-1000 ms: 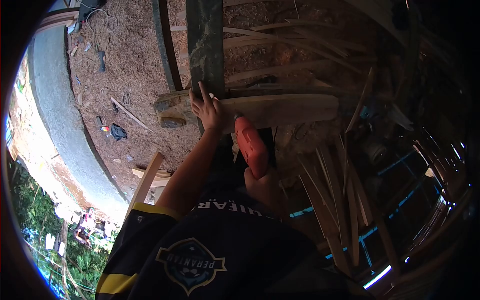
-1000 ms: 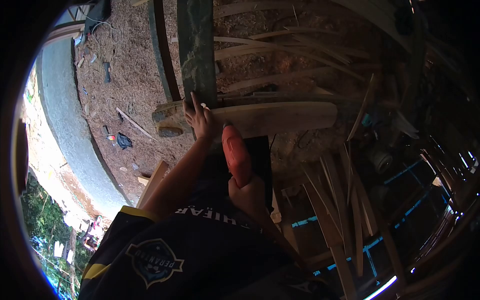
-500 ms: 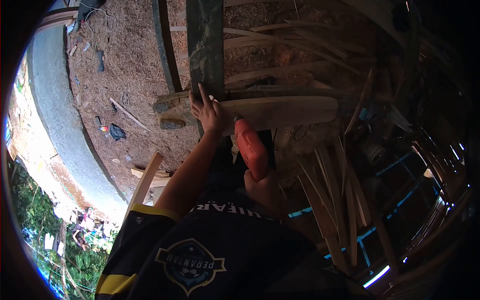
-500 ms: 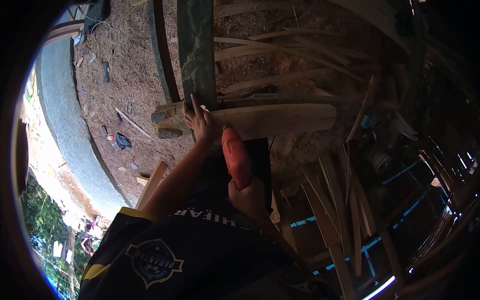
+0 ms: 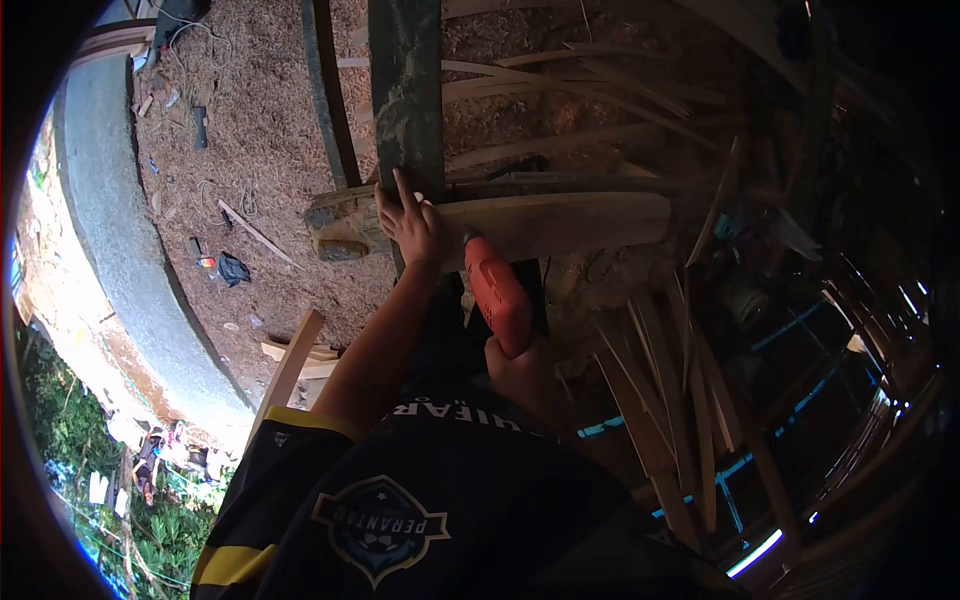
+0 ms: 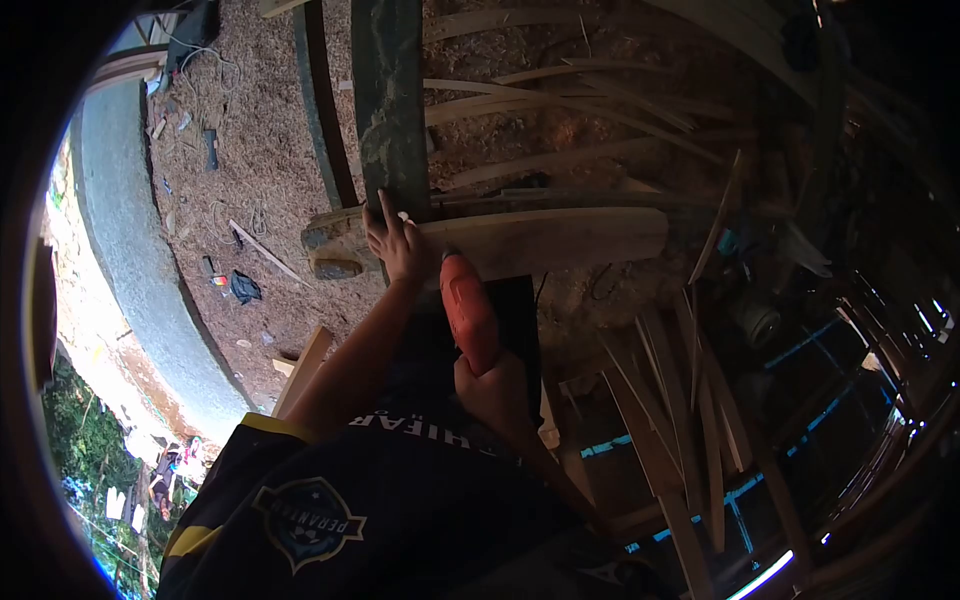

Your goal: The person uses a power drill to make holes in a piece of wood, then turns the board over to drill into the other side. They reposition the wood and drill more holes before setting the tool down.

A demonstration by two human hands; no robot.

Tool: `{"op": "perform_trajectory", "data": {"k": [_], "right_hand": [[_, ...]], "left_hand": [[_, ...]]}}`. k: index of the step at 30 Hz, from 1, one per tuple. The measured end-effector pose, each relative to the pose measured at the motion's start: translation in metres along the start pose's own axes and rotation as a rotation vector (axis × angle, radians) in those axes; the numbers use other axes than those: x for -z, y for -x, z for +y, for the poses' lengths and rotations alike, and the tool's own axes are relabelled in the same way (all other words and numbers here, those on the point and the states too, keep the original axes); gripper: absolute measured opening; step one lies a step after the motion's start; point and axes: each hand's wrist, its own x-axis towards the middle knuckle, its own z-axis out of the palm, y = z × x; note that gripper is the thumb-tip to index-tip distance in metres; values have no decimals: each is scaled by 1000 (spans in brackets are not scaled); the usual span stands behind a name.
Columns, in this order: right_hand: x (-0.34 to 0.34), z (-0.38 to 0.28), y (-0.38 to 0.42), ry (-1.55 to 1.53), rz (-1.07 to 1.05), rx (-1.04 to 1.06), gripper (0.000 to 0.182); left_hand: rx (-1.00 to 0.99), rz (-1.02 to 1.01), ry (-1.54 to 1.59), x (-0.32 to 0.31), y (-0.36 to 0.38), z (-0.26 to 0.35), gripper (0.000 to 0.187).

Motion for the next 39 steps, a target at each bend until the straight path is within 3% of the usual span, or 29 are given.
{"op": "perform_trajectory", "data": {"k": [15, 24, 30, 32, 33, 35, 36, 38, 39], "right_hand": [[-3, 6, 0, 33, 0, 28, 21], [3, 1, 0, 1, -6, 66, 21], [2, 6, 0, -8, -24, 89, 22], [2, 9, -1, -26, -31, 90, 22], [2, 12, -2, -20, -36, 87, 23], [1, 15, -1, -15, -38, 93, 24], [1, 15, -1, -5, -43, 59, 25], [1, 14, -2, -2, -36, 35, 27], [3, 11, -2, 35, -69, 31, 27]], "left_hand": [[-7, 21, -6, 2, 0, 2, 77], [47, -77, 3, 9, -8, -5, 77], [-157, -162, 178, 77, -22, 13, 47], [-324, -410, 553, 121, -26, 68, 34], [-329, -408, 555, 134, -24, 86, 34], [-433, -731, 688, 155, -18, 117, 33], [-443, -725, 688, 167, -16, 133, 33], [-182, -1184, 688, 185, -10, 158, 37], [-198, -1183, 685, 185, -7, 162, 37]]}}
